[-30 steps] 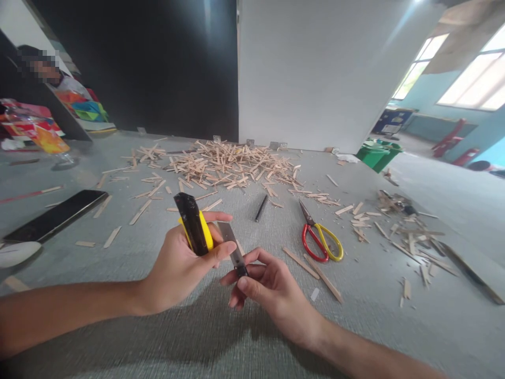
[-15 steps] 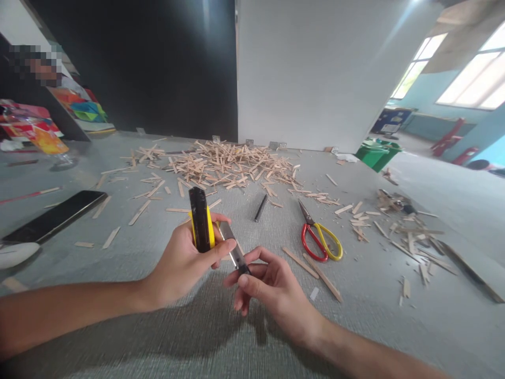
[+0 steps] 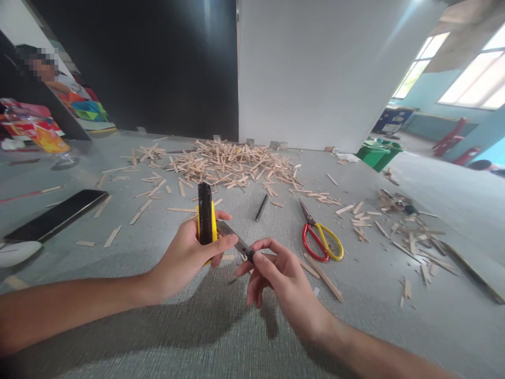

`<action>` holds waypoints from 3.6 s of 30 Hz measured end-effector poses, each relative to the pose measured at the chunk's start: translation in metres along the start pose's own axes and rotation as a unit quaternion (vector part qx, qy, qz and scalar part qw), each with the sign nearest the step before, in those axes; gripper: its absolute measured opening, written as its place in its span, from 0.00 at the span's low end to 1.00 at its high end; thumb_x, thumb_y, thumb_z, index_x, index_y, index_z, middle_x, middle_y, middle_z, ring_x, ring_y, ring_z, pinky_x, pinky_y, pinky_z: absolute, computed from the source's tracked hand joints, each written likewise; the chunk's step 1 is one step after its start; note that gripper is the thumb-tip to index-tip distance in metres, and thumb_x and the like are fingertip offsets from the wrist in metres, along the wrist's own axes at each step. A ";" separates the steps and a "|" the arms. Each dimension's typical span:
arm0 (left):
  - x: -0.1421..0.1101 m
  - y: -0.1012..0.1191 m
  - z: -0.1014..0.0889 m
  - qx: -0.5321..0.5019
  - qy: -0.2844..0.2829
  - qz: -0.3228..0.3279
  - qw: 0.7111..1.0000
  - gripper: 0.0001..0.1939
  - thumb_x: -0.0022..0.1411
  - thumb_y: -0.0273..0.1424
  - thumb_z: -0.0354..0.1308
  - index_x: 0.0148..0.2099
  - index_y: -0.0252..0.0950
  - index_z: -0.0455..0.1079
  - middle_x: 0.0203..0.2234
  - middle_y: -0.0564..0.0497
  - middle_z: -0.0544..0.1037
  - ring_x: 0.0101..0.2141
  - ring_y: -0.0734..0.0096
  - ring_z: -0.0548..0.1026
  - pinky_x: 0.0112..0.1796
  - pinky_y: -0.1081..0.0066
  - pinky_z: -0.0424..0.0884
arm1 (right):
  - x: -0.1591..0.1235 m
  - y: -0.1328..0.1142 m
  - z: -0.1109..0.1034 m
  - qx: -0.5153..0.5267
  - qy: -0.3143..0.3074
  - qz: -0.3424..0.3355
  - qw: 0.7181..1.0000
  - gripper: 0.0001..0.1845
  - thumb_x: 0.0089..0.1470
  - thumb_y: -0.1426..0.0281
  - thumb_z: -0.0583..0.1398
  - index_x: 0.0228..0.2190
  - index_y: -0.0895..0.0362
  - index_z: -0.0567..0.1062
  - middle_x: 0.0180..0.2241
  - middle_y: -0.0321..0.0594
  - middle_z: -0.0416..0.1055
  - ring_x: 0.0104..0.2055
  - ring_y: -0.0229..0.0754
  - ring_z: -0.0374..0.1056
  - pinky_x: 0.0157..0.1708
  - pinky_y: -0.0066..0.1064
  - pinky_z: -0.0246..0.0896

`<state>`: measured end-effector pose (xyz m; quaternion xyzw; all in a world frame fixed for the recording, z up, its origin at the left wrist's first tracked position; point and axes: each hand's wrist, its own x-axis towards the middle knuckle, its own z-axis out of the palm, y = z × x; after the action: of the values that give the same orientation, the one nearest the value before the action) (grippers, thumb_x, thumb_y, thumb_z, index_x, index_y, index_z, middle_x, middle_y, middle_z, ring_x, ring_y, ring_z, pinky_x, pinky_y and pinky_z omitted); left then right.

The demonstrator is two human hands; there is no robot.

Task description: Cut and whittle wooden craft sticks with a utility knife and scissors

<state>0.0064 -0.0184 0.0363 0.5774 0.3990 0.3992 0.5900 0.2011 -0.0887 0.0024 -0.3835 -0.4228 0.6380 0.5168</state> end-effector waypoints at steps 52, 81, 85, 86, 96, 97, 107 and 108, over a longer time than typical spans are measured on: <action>0.027 0.003 -0.010 -0.279 0.085 -0.016 0.956 0.10 0.64 0.30 0.57 0.40 0.29 0.76 0.38 0.39 0.84 0.39 0.53 0.85 0.48 0.57 0.76 | 0.003 0.005 -0.005 -0.020 0.070 -0.033 0.997 0.20 0.63 0.55 0.68 0.51 0.52 0.84 0.33 0.44 0.83 0.23 0.35 0.72 0.21 0.26 0.64; 0.021 0.003 -0.003 -0.273 0.089 -0.009 0.958 0.06 0.65 0.28 0.57 0.44 0.35 0.65 0.38 0.43 0.84 0.39 0.54 0.85 0.49 0.54 0.76 | -0.001 0.006 -0.004 -0.064 0.027 -0.056 0.996 0.16 0.66 0.56 0.66 0.50 0.49 0.85 0.33 0.42 0.84 0.23 0.34 0.75 0.22 0.23 0.66; 0.020 0.003 -0.003 -0.268 0.076 0.009 0.960 0.08 0.65 0.29 0.58 0.45 0.36 0.63 0.40 0.43 0.84 0.41 0.54 0.85 0.51 0.53 0.76 | -0.001 0.007 -0.005 -0.066 0.031 -0.044 0.996 0.17 0.66 0.56 0.66 0.50 0.50 0.85 0.32 0.42 0.84 0.22 0.34 0.74 0.22 0.23 0.66; 0.020 0.003 -0.003 -0.267 0.074 0.013 0.961 0.08 0.65 0.29 0.58 0.45 0.36 0.63 0.40 0.43 0.85 0.41 0.54 0.85 0.51 0.53 0.75 | -0.001 0.007 -0.006 -0.066 0.030 -0.044 0.996 0.17 0.66 0.56 0.66 0.50 0.51 0.85 0.32 0.42 0.84 0.22 0.34 0.74 0.22 0.23 0.66; 0.020 0.001 -0.004 -0.250 0.061 0.041 0.965 0.10 0.65 0.31 0.59 0.46 0.37 0.62 0.42 0.43 0.85 0.42 0.54 0.85 0.51 0.54 0.77 | 0.002 0.011 -0.006 -0.050 0.026 -0.030 0.998 0.19 0.64 0.56 0.67 0.51 0.52 0.85 0.31 0.42 0.82 0.22 0.35 0.74 0.21 0.24 0.65; 0.019 0.000 -0.004 -0.247 0.060 0.045 0.966 0.11 0.66 0.31 0.60 0.47 0.38 0.62 0.42 0.43 0.85 0.42 0.54 0.85 0.51 0.54 0.77 | 0.002 0.011 -0.006 -0.047 0.025 -0.030 0.998 0.19 0.64 0.56 0.67 0.51 0.53 0.85 0.30 0.42 0.82 0.21 0.35 0.74 0.21 0.24 0.65; 0.017 -0.005 -0.005 -0.236 0.002 0.069 0.969 0.12 0.69 0.33 0.59 0.49 0.40 0.59 0.43 0.48 0.83 0.39 0.56 0.86 0.49 0.51 0.78 | 0.000 0.013 -0.006 -0.045 0.028 -0.018 0.998 0.20 0.64 0.55 0.67 0.49 0.55 0.85 0.29 0.42 0.82 0.21 0.35 0.74 0.21 0.24 0.65; 0.016 -0.005 -0.005 -0.235 -0.003 0.066 0.970 0.11 0.70 0.33 0.58 0.49 0.40 0.58 0.43 0.48 0.82 0.39 0.56 0.85 0.48 0.51 0.79 | 0.000 0.013 -0.005 -0.044 0.029 -0.016 0.998 0.20 0.63 0.55 0.68 0.48 0.55 0.86 0.28 0.42 0.81 0.21 0.35 0.74 0.21 0.24 0.65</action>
<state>0.0074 -0.0015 0.0307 0.4489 0.2536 0.5182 0.6824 0.2016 -0.0894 -0.0122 -0.4177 -0.4415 0.5988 0.5216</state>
